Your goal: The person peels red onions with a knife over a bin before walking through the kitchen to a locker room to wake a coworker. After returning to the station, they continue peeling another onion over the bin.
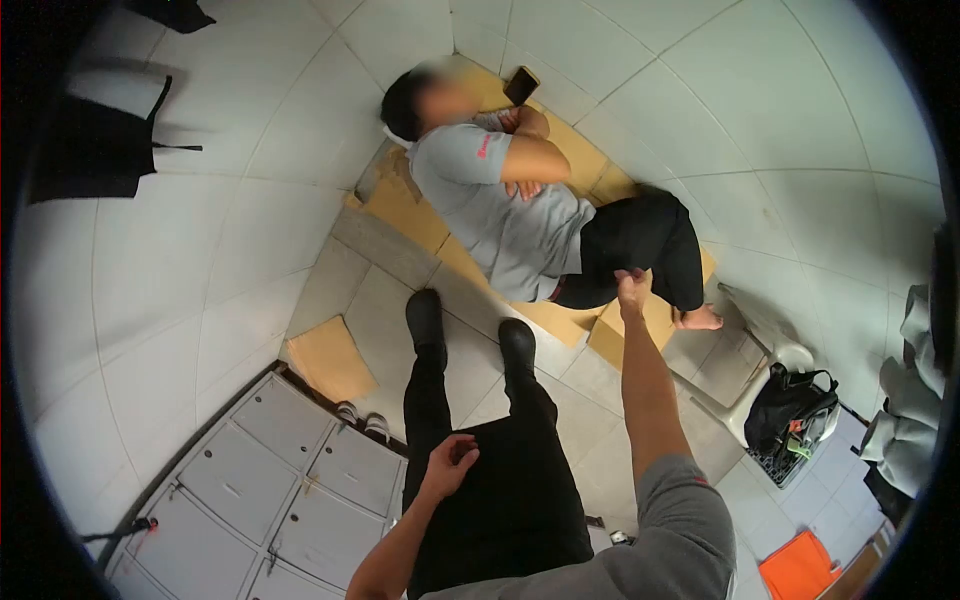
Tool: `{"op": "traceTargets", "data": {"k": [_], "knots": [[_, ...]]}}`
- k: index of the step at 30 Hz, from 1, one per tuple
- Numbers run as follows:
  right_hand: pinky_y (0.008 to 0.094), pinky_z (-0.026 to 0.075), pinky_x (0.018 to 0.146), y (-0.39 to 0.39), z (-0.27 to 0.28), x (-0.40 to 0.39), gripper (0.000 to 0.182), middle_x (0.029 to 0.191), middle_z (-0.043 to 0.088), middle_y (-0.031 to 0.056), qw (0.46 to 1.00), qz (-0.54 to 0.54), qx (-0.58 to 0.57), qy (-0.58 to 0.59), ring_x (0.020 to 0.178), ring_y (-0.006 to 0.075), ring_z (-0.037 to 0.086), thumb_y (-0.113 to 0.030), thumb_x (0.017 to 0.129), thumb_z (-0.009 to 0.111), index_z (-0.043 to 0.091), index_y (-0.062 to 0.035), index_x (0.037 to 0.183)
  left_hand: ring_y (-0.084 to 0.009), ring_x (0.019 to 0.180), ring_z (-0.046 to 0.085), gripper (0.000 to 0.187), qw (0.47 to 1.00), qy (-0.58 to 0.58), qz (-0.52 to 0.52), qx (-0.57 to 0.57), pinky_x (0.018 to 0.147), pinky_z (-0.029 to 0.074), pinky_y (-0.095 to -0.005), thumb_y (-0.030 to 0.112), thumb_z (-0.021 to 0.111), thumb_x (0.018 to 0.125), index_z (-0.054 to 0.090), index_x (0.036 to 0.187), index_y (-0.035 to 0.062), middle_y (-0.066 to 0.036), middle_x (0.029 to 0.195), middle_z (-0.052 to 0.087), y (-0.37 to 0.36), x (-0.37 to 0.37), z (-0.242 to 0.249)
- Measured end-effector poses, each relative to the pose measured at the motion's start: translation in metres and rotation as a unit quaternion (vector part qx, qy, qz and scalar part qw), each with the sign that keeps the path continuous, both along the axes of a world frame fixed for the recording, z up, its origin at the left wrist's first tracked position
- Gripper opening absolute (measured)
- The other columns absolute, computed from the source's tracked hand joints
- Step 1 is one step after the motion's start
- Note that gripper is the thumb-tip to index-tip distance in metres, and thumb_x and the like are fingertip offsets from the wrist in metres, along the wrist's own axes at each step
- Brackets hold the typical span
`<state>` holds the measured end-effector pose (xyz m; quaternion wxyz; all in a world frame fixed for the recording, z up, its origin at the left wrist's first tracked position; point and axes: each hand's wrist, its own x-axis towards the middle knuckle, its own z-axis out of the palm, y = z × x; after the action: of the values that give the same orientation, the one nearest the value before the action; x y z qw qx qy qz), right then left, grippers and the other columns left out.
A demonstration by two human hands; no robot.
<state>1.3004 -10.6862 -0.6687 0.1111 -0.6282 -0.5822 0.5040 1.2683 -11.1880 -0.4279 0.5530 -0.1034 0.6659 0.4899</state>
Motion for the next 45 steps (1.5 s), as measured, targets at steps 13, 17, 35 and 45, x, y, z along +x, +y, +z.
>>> {"op": "traceTargets", "data": {"k": [13,17,35,45], "knots": [[0.0421,0.030,0.116,-0.053,-0.019,0.002,0.095,0.144,0.043,0.0269,0.999,-0.028,0.015,0.033,0.136,0.0364,0.043,-0.005,0.068,0.076,0.023,0.0061,0.147,-0.0143,0.095,0.064,0.037,0.992,-0.109,0.065,0.010,0.083,0.053,-0.0288,0.011,0.071,0.091,0.057,0.124,0.0016,-0.009,0.108,0.067,-0.026,-0.048,0.012],[0.0408,0.034,0.113,-0.066,-0.025,0.021,0.097,0.145,0.041,0.0252,1.000,-0.021,0.015,0.009,0.135,0.0335,0.043,-0.007,0.068,0.076,0.022,0.0016,0.149,-0.0145,0.096,0.064,0.037,0.992,-0.111,0.059,0.016,0.083,0.053,-0.0288,0.010,0.071,0.091,0.057,0.124,0.0016,-0.009,0.108,0.067,-0.024,-0.053,0.009],[0.0422,0.051,0.080,-0.148,-0.013,0.119,0.063,0.127,0.058,0.0092,0.961,0.055,-0.271,-0.005,0.116,0.0258,0.055,-0.041,0.085,0.071,0.049,-0.0143,0.138,-0.0145,0.097,0.064,0.035,0.985,-0.110,0.126,0.039,0.081,0.054,-0.0300,0.009,0.072,0.091,0.059,0.122,0.0025,-0.008,0.106,0.068,-0.015,-0.020,-0.002],[0.0423,0.041,0.109,-0.215,0.043,0.099,0.080,0.140,0.052,0.0240,0.958,0.155,-0.236,-0.047,0.132,0.0365,0.049,-0.030,0.077,0.081,0.045,0.0018,0.141,-0.0156,0.093,0.067,0.033,0.992,-0.002,0.122,-0.032,0.078,0.056,-0.0307,0.016,0.068,0.094,0.060,0.124,0.0051,-0.007,0.108,0.069,-0.026,-0.033,0.021]]}}
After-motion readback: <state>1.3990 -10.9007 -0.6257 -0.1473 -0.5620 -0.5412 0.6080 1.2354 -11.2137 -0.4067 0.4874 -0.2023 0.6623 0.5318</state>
